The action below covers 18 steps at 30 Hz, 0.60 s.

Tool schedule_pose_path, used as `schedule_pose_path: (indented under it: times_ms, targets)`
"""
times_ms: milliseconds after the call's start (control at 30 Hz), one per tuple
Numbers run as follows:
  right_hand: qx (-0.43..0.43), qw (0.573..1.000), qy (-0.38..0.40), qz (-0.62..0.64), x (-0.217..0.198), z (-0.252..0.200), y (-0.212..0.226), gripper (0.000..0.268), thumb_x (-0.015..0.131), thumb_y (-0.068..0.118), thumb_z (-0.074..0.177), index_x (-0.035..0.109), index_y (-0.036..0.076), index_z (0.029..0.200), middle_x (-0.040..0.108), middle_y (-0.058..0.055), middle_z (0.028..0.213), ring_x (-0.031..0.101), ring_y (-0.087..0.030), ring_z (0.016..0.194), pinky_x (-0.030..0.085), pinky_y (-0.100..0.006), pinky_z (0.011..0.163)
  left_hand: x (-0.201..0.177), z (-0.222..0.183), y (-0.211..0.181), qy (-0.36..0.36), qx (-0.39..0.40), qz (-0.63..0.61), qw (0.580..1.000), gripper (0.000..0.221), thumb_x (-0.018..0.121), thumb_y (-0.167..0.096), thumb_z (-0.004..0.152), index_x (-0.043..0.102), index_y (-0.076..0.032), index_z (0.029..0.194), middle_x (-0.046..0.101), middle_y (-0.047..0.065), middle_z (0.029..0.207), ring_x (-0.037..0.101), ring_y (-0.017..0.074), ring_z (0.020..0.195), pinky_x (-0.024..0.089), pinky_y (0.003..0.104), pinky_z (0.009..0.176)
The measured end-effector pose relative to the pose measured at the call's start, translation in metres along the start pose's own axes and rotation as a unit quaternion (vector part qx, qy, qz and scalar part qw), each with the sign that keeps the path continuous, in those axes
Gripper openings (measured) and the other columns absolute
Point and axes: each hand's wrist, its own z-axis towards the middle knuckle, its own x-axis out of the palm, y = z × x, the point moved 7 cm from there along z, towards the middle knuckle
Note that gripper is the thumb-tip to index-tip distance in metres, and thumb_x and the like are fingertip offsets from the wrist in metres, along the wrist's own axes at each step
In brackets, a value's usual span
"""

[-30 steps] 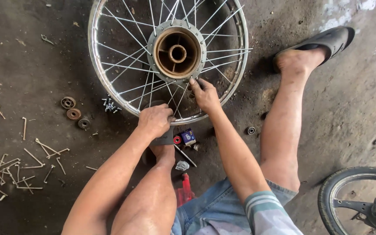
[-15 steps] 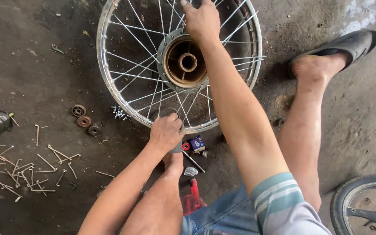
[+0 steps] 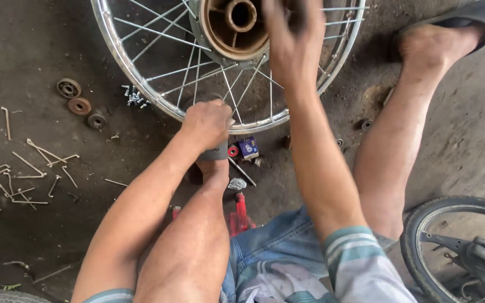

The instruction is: The person is assembling or repairing a motorcycle wheel by manually threading spokes into the hub and rim.

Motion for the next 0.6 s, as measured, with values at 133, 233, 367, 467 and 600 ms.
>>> schedule_pose_path:
  times_ms: [133,233,367,467,600]
  targets:
    - [0.121,0.988,0.062,0.069,-0.029,-0.123,-0.011,0.016,0.078,0.015,0.090,0.067,0.005,0.098,0.065,-0.012,0.081,0.063,-0.027,0.082,0.049,-0.041,0.073,0.001,0.012,0.008,0.117,-0.022,-0.025,0.993,0.015,0.065,-0.019,0.082,0.077,-0.010,0.083,0.071,0.012,0.077,0.074,0.0368,0.076,0.058,0.047,0.069]
    - [0.222,0.953,0.204,0.013,0.016,-0.148,-0.056,0.045,0.081,0.028,0.083,0.070,0.006,0.121,0.076,-0.018,0.107,0.071,-0.040,0.110,0.054,-0.053,0.096,-0.008,0.015,0.006,0.187,-0.046,-0.052,0.980,0.022,0.060,-0.018,0.083,0.077,-0.006,0.089,0.073,0.017,0.084,0.073,0.0416,0.087,0.058,0.053,0.079]
    - [0.292,0.887,0.344,0.095,0.040,-0.136,-0.066,0.054,0.084,0.032,0.081,0.068,0.016,0.130,0.077,-0.009,0.116,0.071,-0.028,0.114,0.053,-0.044,0.100,-0.035,0.025,0.006,0.254,-0.115,-0.131,0.951,0.026,0.058,-0.017,0.086,0.080,-0.006,0.093,0.075,0.018,0.084,0.073,0.0410,0.091,0.059,0.051,0.082]
    - [0.350,0.852,0.372,0.118,0.047,-0.141,-0.080,0.069,0.086,0.032,0.084,0.057,0.008,0.142,0.074,-0.016,0.121,0.071,-0.030,0.115,0.054,-0.044,0.100,-0.038,0.023,0.000,0.269,-0.127,-0.121,0.947,0.026,0.059,-0.019,0.088,0.080,-0.006,0.095,0.076,0.018,0.085,0.074,0.0403,0.091,0.060,0.051,0.081]
    - [0.330,0.850,0.397,0.106,0.042,-0.134,-0.070,0.066,0.086,0.023,0.082,0.060,0.001,0.138,0.072,-0.022,0.122,0.069,-0.036,0.115,0.052,-0.049,0.099,-0.035,0.025,0.000,0.274,-0.120,-0.122,0.946,0.027,0.061,-0.022,0.090,0.080,-0.005,0.099,0.076,0.020,0.089,0.074,0.0419,0.093,0.060,0.053,0.081]
